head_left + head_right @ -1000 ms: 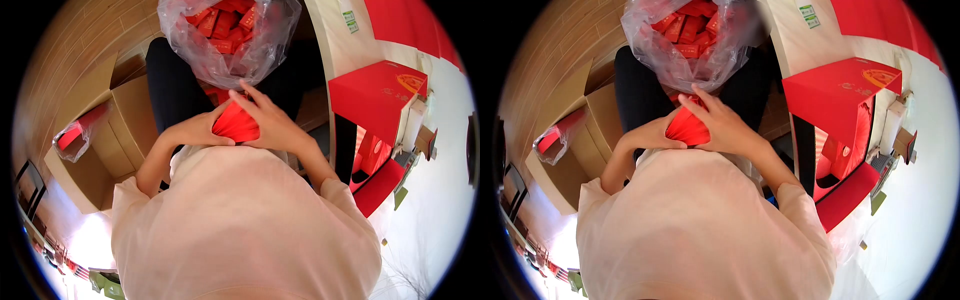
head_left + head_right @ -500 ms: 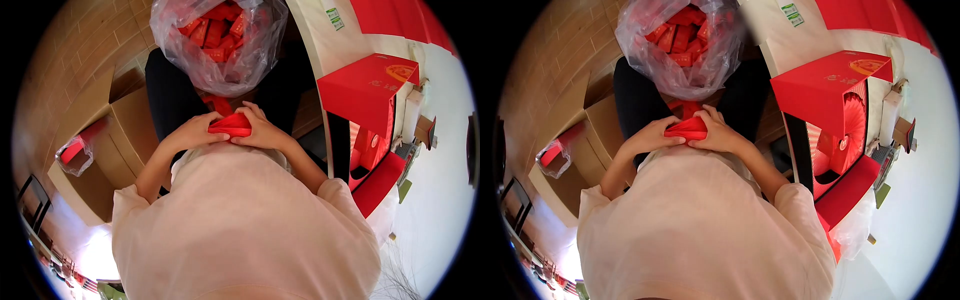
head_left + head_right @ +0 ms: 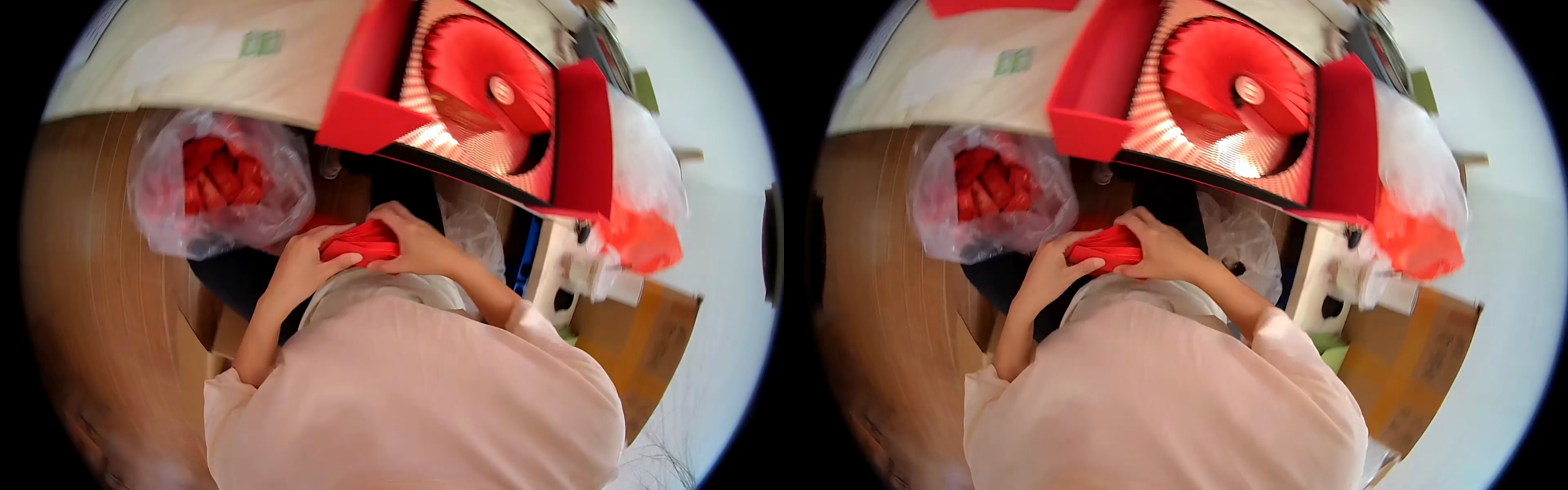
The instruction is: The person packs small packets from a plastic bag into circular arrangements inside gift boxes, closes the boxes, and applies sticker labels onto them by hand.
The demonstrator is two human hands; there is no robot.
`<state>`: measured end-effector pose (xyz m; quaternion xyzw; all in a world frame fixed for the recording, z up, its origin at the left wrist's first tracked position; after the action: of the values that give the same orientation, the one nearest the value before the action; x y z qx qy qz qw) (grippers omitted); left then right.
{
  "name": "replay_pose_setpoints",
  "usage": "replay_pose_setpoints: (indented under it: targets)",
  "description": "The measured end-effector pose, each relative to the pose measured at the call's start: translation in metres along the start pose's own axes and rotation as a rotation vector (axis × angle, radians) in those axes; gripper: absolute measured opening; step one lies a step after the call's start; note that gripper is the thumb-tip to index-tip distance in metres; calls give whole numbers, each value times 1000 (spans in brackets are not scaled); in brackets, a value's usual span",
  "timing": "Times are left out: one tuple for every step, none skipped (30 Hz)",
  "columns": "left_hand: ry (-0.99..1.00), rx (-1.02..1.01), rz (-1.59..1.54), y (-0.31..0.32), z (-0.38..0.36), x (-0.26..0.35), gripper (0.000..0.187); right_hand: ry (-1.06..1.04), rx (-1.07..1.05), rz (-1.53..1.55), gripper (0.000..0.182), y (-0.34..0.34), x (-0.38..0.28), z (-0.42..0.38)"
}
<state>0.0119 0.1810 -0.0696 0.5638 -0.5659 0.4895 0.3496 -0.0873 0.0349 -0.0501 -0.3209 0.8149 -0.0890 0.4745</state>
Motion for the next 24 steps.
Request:
replay_pose_setpoints:
  targets:
    - [106,1,-9,-1,8,18,50,-13,150,-38,67,-17,-12,-24]
    - [257,-17,-45,3,18,36,51,-1,241,-81,65,-35,-26,-50]
    - [272,-59,-30,4,27,54,51,13,323,-128,63,-56,-42,-77]
    - [346,-106,-137,5,32,77,50,64,393,-130,63,-73,-54,-106]
    - [417,-146,-245,9,38,99,49,107,458,-138,62,-89,-64,-135]
    - [549,-88,-190,11,46,117,41,177,554,-146,62,-102,-68,-160]
    - [577,-98,-174,13,57,132,41,241,646,-159,63,-114,-70,-179]
    - [619,-37,-40,11,67,150,36,329,710,-251,64,-126,-69,-193]
    - [651,29,90,9,78,168,32,418,766,-337,65,-138,-67,-202]
    - [746,215,342,6,99,188,27,524,800,-408,64,-154,-59,-204]
    - [704,258,398,5,117,200,31,513,806,-422,64,-165,-50,-200]
    - [594,306,562,5,136,206,39,634,825,-528,64,-178,-38,-196]
    - [600,325,564,6,154,210,39,756,845,-634,64,-190,-29,-192]
    - [490,357,747,8,175,207,46,747,853,-644,64,-200,-23,-183]
    - [371,383,930,10,193,202,52,849,772,-602,65,-209,-12,-171]
    - [372,391,939,9,203,198,52,948,689,-553,66,-215,-1,-160]
    - [270,351,1001,7,217,190,57,1016,621,-541,72,-220,11,-149]
    - [163,307,1060,5,224,182,62,1045,599,-523,70,-224,19,-141]
    - [157,306,1067,3,227,177,62,1075,574,-503,69,-226,26,-134]
    - [172,310,1064,2,230,171,64,1069,572,-499,69,-229,31,-127]
    - [186,311,1059,1,230,169,66,1080,582,-509,71,-231,34,-121]
    - [193,321,1088,2,231,167,66,1093,590,-519,73,-232,37,-114]
    - [189,312,1087,2,233,164,66,1096,582,-513,73,-232,40,-105]
    - [197,328,1101,3,231,164,66,1069,652,-570,72,-231,38,-95]
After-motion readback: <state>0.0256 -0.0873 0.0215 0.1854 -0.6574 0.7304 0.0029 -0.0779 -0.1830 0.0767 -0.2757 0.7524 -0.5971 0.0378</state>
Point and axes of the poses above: each hand's wrist, its own z-axis towards the middle knuckle, its own y-axis out of the palm, x = y × z, the point moved 5 cm from there along z, towards the middle knuckle, and after that the axes turned 15 degrees about -x, right-handed, at the moved point
